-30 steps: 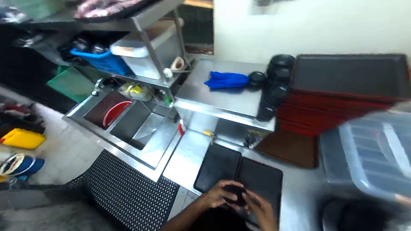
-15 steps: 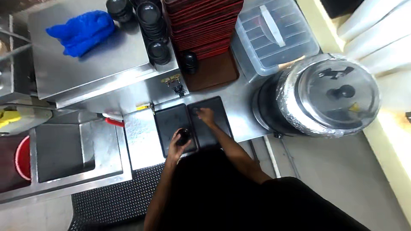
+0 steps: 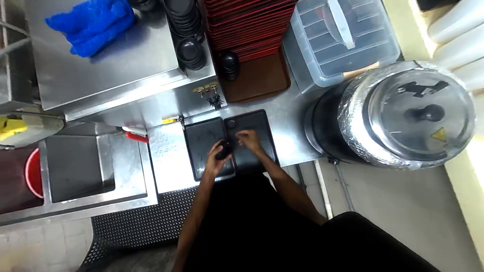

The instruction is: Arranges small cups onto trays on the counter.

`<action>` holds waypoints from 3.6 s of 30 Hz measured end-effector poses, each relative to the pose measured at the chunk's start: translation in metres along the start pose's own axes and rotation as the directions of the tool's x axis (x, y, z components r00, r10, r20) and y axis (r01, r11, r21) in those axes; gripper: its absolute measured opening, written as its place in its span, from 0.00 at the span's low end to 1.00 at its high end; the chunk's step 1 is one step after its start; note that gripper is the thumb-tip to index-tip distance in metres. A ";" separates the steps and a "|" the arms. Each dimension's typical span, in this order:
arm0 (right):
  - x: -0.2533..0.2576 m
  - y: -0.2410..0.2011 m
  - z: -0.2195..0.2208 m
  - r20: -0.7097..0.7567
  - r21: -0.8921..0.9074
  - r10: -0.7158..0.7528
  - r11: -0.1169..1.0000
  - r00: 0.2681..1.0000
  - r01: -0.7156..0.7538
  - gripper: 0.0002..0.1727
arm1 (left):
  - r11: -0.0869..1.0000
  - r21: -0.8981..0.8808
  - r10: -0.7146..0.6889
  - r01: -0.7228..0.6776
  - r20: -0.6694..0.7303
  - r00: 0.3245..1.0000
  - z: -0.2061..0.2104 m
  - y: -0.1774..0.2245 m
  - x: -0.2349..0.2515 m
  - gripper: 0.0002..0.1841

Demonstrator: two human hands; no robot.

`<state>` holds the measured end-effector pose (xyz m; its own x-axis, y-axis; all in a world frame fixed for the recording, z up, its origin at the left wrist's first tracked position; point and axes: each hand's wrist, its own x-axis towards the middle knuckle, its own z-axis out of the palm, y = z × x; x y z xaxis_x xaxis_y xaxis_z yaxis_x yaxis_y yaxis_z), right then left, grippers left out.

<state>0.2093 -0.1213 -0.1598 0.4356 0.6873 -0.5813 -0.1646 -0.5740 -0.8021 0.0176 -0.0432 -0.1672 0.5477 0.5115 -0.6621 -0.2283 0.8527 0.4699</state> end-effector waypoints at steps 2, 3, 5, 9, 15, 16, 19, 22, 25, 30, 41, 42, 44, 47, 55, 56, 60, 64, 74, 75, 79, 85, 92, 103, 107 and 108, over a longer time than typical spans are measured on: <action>0.002 -0.009 0.003 0.175 0.009 -0.013 1.000 0.984 0.012 0.22 | 0.998 -0.061 0.008 -0.006 0.043 0.999 0.003 0.000 0.007 0.23; 0.001 -0.011 0.005 0.219 0.011 -0.042 0.999 0.975 0.040 0.22 | 0.999 -0.049 0.010 -0.007 0.065 0.998 0.005 0.000 0.010 0.24; 0.000 -0.012 0.005 0.161 -0.031 -0.108 0.993 0.981 0.115 0.17 | 1.000 0.023 0.016 -0.018 0.075 0.997 0.010 0.004 0.015 0.24; 0.025 0.002 -0.011 -0.172 0.008 -0.069 0.997 0.983 0.071 0.15 | 0.996 0.083 0.015 -0.021 0.071 0.997 0.013 0.006 0.019 0.21; 0.055 0.024 -0.020 -0.343 -0.025 -0.020 1.000 0.939 0.012 0.24 | 0.999 0.032 0.007 -0.007 -0.001 1.000 0.008 -0.003 0.022 0.21; 0.048 0.020 -0.018 -0.324 -0.030 -0.006 1.000 0.946 -0.004 0.29 | 1.000 0.024 0.003 -0.003 -0.008 1.000 0.008 -0.004 0.022 0.21; 0.006 0.011 -0.007 -0.185 -0.048 -0.027 0.999 0.982 0.018 0.36 | 1.000 0.013 -0.007 0.007 0.001 1.000 0.011 -0.007 0.022 0.20; -0.019 0.007 0.005 0.038 -0.097 -0.068 0.993 0.997 0.071 0.23 | 0.998 0.056 -0.032 0.029 0.049 0.998 0.015 -0.009 0.019 0.18; -0.022 0.008 -0.005 -0.079 -0.077 -0.095 0.993 0.992 0.088 0.12 | 0.993 0.115 -0.046 0.039 0.052 0.998 0.016 -0.010 0.019 0.16; 0.030 0.027 -0.043 -0.429 -0.016 -0.049 0.999 0.902 0.047 0.14 | 0.999 0.022 -0.046 0.045 0.043 0.998 0.008 -0.010 0.017 0.18; -0.034 0.024 0.010 -0.054 -0.168 -0.070 0.984 0.996 0.060 0.27 | 0.987 0.130 -0.098 0.092 0.041 0.994 0.002 -0.013 0.011 0.20; -0.035 0.026 0.016 0.008 -0.132 -0.040 0.990 0.999 0.041 0.23 | 0.981 0.173 -0.102 0.094 0.040 0.994 0.001 -0.012 0.009 0.19; -0.033 0.032 0.022 -0.029 -0.081 -0.017 0.997 0.999 0.014 0.16 | 0.964 0.252 -0.097 0.090 0.014 0.995 -0.002 -0.009 0.006 0.19; -0.017 0.041 0.028 -0.167 -0.046 -0.013 0.999 0.986 0.005 0.14 | 0.975 0.203 -0.076 0.090 -0.074 0.994 -0.014 -0.006 0.004 0.18; -0.022 0.042 0.031 -0.270 -0.095 -0.047 0.995 0.962 0.022 0.29 | 0.995 0.071 -0.060 0.064 -0.064 0.996 -0.022 -0.004 0.003 0.20; -0.034 0.042 0.029 -0.235 -0.088 -0.054 0.996 0.970 0.034 0.29 | 0.993 0.089 -0.070 0.075 -0.049 0.996 -0.021 -0.007 0.004 0.20; -0.036 0.048 0.026 0.039 -0.060 -0.055 0.997 0.998 0.058 0.23 | 0.967 0.223 -0.127 0.120 0.017 0.992 -0.014 -0.016 0.009 0.18; -0.024 0.060 0.009 -0.121 -0.010 -0.035 0.999 0.992 0.034 0.17 | 0.942 0.308 -0.132 0.133 -0.022 0.991 -0.006 -0.022 0.011 0.16; -0.013 0.060 -0.006 -0.217 -0.121 0.027 0.991 0.976 -0.054 0.40 | 0.932 0.342 -0.125 0.122 -0.012 0.992 0.003 -0.023 0.015 0.18; -0.024 0.055 -0.004 -0.152 -0.110 0.022 0.993 0.988 -0.039 0.37 | 0.928 0.350 -0.140 0.129 0.005 0.990 0.004 -0.025 0.016 0.18; -0.054 0.039 -0.010 -0.002 -0.015 0.015 1.000 1.000 -0.015 0.19 | 0.908 0.378 -0.197 0.177 0.013 0.980 0.009 -0.031 0.016 0.17; -0.010 0.078 -0.045 -0.427 0.086 0.068 0.996 0.902 -0.034 0.20 | 0.921 0.334 -0.198 0.200 -0.038 0.979 0.003 -0.030 0.018 0.16; -0.059 0.061 -0.010 -0.334 -0.100 0.028 0.993 0.942 -0.065 0.40 | 0.884 0.418 -0.204 0.207 -0.053 0.978 0.004 -0.034 0.017 0.18; -0.043 0.068 0.018 -0.177 -0.061 0.003 0.998 0.984 -0.014 0.21 | 0.873 0.452 -0.083 0.182 -0.229 0.970 -0.013 -0.020 0.000 0.18; -0.059 0.062 0.018 -0.138 -0.075 -0.030 0.997 0.990 0.020 0.28 | 0.886 0.432 -0.120 0.167 -0.135 0.984 -0.006 -0.023 0.000 0.19; -0.057 0.061 0.017 -0.074 -0.077 -0.016 0.997 0.997 0.011 0.26 | 0.876 0.450 -0.144 0.173 -0.098 0.985 -0.004 -0.027 0.000 0.19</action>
<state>0.1592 -0.1880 -0.1779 0.5022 0.6620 -0.5563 -0.0917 -0.5990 -0.7955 0.0205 -0.0653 -0.1822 0.4930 0.3911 -0.7772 0.2576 0.7876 0.5598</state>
